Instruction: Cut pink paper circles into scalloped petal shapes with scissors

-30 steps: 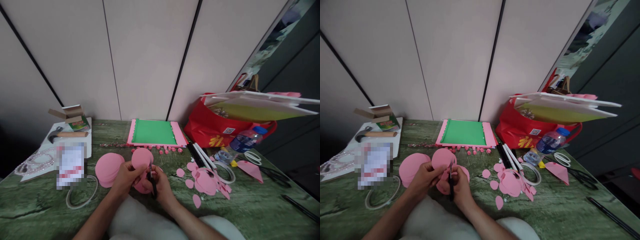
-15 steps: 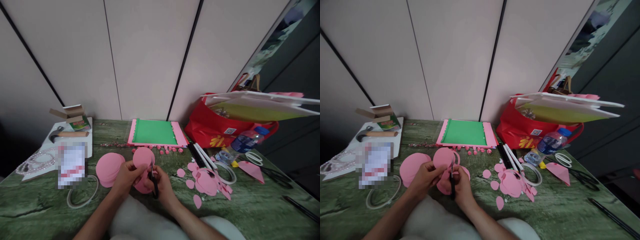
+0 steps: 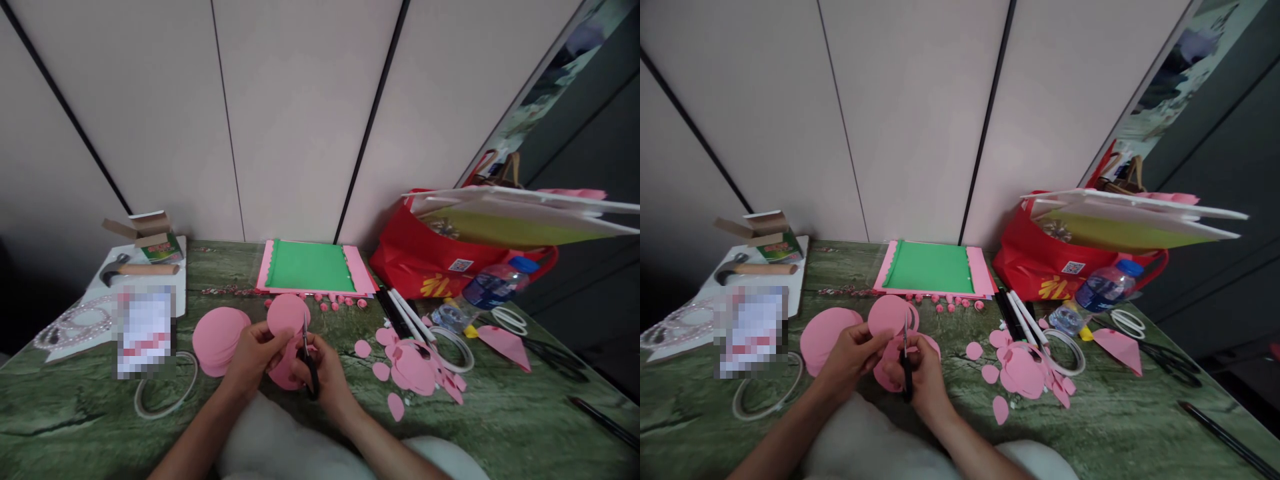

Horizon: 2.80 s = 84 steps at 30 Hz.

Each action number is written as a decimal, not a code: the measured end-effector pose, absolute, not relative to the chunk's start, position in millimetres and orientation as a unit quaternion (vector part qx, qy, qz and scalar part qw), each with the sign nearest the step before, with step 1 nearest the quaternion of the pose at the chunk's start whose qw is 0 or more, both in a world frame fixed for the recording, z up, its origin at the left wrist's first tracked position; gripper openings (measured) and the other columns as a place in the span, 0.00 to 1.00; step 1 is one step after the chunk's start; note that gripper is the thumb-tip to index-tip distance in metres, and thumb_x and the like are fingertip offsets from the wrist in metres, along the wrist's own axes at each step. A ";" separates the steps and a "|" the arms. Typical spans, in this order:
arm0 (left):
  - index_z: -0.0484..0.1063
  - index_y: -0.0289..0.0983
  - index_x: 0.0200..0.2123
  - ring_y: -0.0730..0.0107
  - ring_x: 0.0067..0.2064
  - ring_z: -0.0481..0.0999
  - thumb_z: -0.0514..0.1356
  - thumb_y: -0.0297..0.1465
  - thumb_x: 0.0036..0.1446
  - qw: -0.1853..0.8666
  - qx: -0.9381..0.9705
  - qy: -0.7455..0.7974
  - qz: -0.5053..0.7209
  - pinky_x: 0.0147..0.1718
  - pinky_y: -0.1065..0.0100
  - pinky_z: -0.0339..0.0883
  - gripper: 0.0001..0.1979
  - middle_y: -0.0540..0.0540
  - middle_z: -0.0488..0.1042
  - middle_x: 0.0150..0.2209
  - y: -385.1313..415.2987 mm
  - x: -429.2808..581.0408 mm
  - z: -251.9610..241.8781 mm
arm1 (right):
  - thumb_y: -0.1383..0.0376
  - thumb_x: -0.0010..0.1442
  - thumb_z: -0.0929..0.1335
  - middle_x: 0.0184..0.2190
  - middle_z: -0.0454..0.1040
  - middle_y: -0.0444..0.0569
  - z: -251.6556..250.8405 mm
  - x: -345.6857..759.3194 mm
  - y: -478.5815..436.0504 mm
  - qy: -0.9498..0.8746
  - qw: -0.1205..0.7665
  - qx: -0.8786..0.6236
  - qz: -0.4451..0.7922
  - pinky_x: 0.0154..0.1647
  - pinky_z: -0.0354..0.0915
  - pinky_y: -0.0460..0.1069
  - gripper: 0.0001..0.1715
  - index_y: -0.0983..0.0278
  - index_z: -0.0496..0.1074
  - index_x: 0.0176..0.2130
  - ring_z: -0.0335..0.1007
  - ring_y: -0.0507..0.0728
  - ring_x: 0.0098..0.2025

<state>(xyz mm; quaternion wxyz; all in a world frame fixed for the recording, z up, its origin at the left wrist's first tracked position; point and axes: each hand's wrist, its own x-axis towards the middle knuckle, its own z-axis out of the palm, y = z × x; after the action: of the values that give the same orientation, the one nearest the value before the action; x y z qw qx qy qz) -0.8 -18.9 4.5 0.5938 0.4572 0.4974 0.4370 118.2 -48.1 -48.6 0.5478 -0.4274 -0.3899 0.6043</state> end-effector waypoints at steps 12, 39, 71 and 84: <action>0.64 0.34 0.17 0.85 0.12 0.55 0.66 0.38 0.41 0.607 0.439 0.469 0.467 0.10 0.79 0.44 0.16 0.57 0.62 0.12 -19.7 -0.6 7.4 | 0.63 0.37 0.75 0.13 0.66 0.35 -48.2 118.2 -48.9 -0.407 0.553 -0.411 0.599 0.12 0.55 0.41 0.21 0.62 0.62 0.28 0.57 0.47 0.12; 0.64 0.34 0.16 0.84 0.11 0.53 0.67 0.35 0.37 0.595 0.447 0.506 0.436 0.10 0.79 0.42 0.15 0.57 0.60 0.09 -20.4 -0.6 5.7 | 0.62 0.33 0.76 0.15 0.62 0.34 -34.1 119.2 -48.0 -0.401 0.547 -0.428 0.597 0.16 0.51 0.41 0.25 0.61 0.60 0.28 0.53 0.46 0.16; 0.66 0.34 0.16 0.83 0.10 0.55 0.67 0.38 0.40 0.603 0.440 0.483 0.458 0.08 0.78 0.45 0.15 0.56 0.63 0.09 -19.9 -0.9 5.4 | 0.59 0.36 0.76 0.15 0.68 0.37 -44.9 112.8 -50.3 -0.422 0.545 -0.396 0.606 0.14 0.57 0.43 0.24 0.60 0.61 0.28 0.62 0.50 0.15; 0.67 0.34 0.15 0.82 0.10 0.58 0.66 0.36 0.40 0.612 0.455 0.468 0.447 0.08 0.78 0.48 0.14 0.55 0.63 0.09 -20.8 1.9 5.7 | 0.57 0.37 0.76 0.19 0.70 0.39 -51.8 114.5 -45.6 -0.409 0.571 -0.410 0.582 0.19 0.58 0.44 0.27 0.59 0.59 0.31 0.66 0.52 0.19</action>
<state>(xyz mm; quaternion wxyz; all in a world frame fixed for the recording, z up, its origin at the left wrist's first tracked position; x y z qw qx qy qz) 1.9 -20.8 5.7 0.6118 0.4552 0.4677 0.4470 114.5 -45.6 -51.8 0.5709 -0.4103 -0.4089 0.5818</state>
